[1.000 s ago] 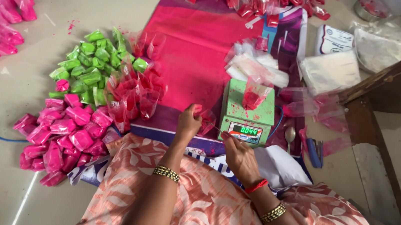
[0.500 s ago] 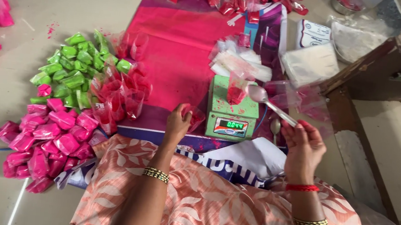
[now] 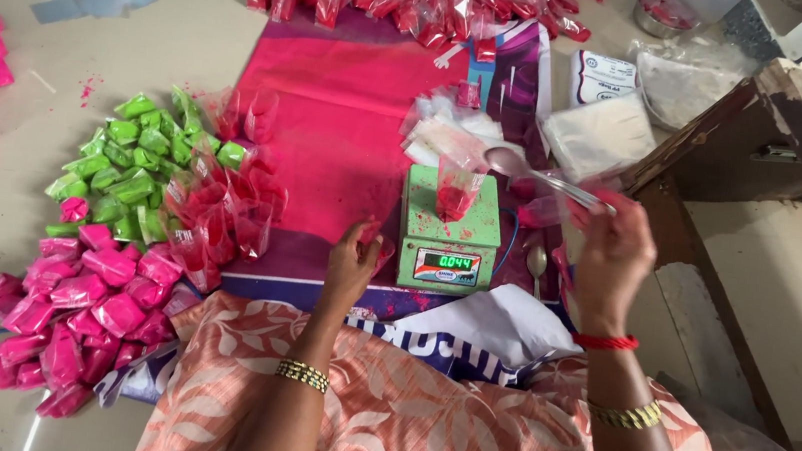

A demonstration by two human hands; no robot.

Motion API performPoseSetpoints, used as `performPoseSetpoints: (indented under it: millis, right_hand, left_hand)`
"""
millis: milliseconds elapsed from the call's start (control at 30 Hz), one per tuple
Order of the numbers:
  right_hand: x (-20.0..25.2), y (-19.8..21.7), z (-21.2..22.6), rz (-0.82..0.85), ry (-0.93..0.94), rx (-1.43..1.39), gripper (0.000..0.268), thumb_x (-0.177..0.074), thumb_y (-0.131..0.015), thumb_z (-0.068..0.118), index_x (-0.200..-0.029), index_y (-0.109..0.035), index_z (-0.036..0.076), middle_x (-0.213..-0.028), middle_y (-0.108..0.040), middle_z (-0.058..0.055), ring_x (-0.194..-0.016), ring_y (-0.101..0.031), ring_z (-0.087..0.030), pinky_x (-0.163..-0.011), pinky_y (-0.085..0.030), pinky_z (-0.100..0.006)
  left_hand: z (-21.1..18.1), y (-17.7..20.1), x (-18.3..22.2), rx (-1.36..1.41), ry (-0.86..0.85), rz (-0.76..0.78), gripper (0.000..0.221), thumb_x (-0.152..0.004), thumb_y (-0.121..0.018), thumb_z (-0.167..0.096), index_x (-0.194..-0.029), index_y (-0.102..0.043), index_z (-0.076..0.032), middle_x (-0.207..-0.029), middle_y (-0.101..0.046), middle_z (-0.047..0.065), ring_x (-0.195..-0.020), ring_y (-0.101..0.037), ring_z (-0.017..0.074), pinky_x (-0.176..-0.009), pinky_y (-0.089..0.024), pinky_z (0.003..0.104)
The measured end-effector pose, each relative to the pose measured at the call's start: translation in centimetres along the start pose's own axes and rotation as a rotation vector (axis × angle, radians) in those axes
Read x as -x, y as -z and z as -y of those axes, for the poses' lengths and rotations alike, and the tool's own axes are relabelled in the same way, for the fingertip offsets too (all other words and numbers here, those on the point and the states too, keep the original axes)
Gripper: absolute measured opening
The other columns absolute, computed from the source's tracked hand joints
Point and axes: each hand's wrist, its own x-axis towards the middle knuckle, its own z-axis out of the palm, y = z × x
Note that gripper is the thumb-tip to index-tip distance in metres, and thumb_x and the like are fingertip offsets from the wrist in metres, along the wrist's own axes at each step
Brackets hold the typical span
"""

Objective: The person weighs portions of pink powder using a digital scale and scoops them into individual plastic bags.

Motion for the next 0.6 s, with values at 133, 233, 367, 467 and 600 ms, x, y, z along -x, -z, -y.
performPoseSetpoints:
  millis: [133,233,367,467,600]
  right_hand:
    - [-1.7,-4.1,1.0,0.090,0.065,0.383,0.013,-0.106,-0.063,0.002,-0.118,-0.069,0.002,-0.085,-0.072,-0.015,-0.070,-0.066,-0.030,-0.061,-0.054,-0.040]
    - [-2.5,-6.6,0.4,0.251,0.284,0.459,0.014,-0.107,-0.058,0.005,-0.120,-0.065,0.004,-0.098,-0.074,-0.017,-0.083,-0.075,-0.032,-0.068,-0.059,-0.043]
    - [-3.0,-8.2,0.8,0.454,0.247,0.634,0.022,-0.099,-0.053,0.005,-0.120,-0.062,0.004,-0.101,-0.073,-0.020,-0.078,-0.071,-0.042,-0.066,-0.055,-0.053]
    - [-3.3,-8.6,0.6,0.508,0.253,0.688,0.025,-0.097,-0.054,0.004,-0.121,-0.061,0.005,-0.104,-0.073,-0.020,-0.082,-0.070,-0.044,-0.069,-0.054,-0.055]
    - [-3.1,-8.5,-0.5,0.525,0.246,0.687,0.022,-0.097,-0.058,0.007,-0.118,-0.061,0.004,-0.097,-0.073,-0.022,-0.083,-0.070,-0.045,-0.070,-0.054,-0.056]
  left_hand:
    - [-0.5,-0.6,0.3,0.033,0.001,0.009,0.036,-0.098,-0.066,-0.017,-0.131,-0.063,-0.003,-0.114,-0.076,0.009,-0.063,-0.059,0.0134,-0.061,-0.050,0.031]
    - [-0.2,-0.5,0.3,-0.003,-0.063,0.000,0.036,-0.098,-0.066,-0.015,-0.132,-0.064,-0.004,-0.113,-0.076,0.010,-0.066,-0.062,0.0117,-0.062,-0.051,0.031]
    - [-1.0,-0.4,0.4,0.041,0.055,0.071,0.034,-0.101,-0.064,-0.018,-0.132,-0.063,-0.006,-0.099,-0.077,0.011,-0.067,-0.065,0.0106,-0.062,-0.054,0.030]
    - [-1.5,-0.6,0.6,0.008,0.023,0.076,0.031,-0.100,-0.065,-0.017,-0.129,-0.066,-0.005,-0.091,-0.074,0.011,-0.063,-0.064,0.0123,-0.059,-0.052,0.031]
    - [-0.7,-1.9,0.9,0.121,-0.018,0.126,0.028,-0.099,-0.064,-0.013,-0.125,-0.065,-0.003,-0.078,-0.070,0.008,-0.062,-0.065,0.0101,-0.055,-0.051,0.030]
